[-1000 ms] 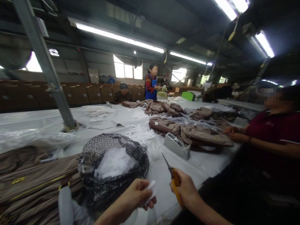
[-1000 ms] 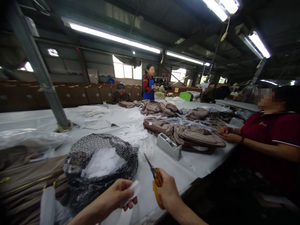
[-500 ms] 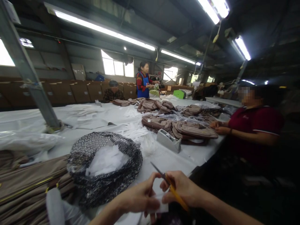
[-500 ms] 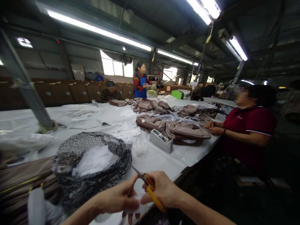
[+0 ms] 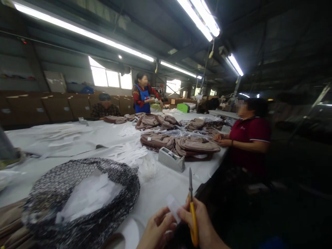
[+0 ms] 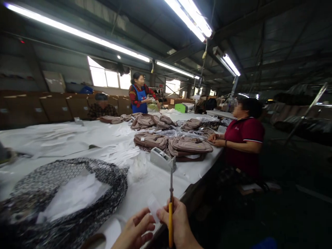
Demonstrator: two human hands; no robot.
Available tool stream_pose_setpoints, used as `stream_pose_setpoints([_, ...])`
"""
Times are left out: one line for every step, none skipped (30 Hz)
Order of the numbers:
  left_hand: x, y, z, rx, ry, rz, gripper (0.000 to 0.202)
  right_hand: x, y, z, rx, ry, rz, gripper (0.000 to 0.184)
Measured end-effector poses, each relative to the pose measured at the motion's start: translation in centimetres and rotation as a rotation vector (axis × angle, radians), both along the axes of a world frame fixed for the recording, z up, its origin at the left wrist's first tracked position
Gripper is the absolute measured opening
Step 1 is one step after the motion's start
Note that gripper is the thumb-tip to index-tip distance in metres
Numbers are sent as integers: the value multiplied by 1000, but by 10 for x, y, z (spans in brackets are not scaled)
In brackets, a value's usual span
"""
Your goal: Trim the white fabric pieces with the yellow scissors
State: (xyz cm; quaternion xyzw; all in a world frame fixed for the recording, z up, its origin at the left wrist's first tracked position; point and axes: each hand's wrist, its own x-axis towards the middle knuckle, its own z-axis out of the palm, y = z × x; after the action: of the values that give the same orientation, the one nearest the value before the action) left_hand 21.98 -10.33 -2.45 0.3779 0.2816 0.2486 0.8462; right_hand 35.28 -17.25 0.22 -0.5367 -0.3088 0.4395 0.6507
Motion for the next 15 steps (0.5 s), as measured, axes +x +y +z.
stream_pose_setpoints([9, -6, -6, -40, -28, 56, 55, 0, -2, -6, 29, 43, -10, 38])
stream_pose_setpoints([17, -11, -10, -69, -47, 111, 49, 0, -3, -12, 54, 70, -19, 39])
stream_pose_setpoints([24, -15, -11, -85, -58, 157, 46, 1, -3, -18, 71, 77, -36, 40])
stream_pose_setpoints([30, -19, -11, -92, -64, 193, 44, 3, -4, -24, 77, 68, -63, 41])
stream_pose_setpoints([35, -22, -9, -94, -72, 221, 43, 5, -4, -29, 76, 50, -98, 42])
stream_pose_setpoints([40, -25, -8, -95, -78, 245, 43, 7, -4, -35, 68, 31, -132, 44])
stream_pose_setpoints([44, -27, -6, -96, -83, 267, 44, 8, -4, -40, 59, 14, -158, 45])
stream_pose_setpoints([48, -29, -6, -97, -87, 287, 44, 10, -4, -44, 52, -1, -174, 46])
stream_pose_setpoints([51, -30, -8, -100, -93, 301, 44, 10, -4, -48, 47, -15, -183, 46])
stream_pose_setpoints([54, -31, -10, -100, -98, 308, 43, 10, -3, -52, 42, -27, -186, 46])
stream_pose_setpoints([56, -31, -15, -97, -99, 306, 42, 9, -3, -56, 36, -35, -188, 46])
stream_pose_setpoints([57, -30, -20, -92, -96, 300, 41, 8, -3, -60, 32, -36, -186, 47])
stream_pose_setpoints([58, -28, -25, -84, -87, 289, 41, 8, -3, -64, 31, -28, -179, 48])
stream_pose_setpoints([57, -25, -30, -68, -70, 274, 40, 8, -5, -67, 25, -11, -158, 49])
stream_pose_setpoints([55, -22, -33, -41, -43, 253, 40, 10, -8, -69, 5, 5, -115, 49])
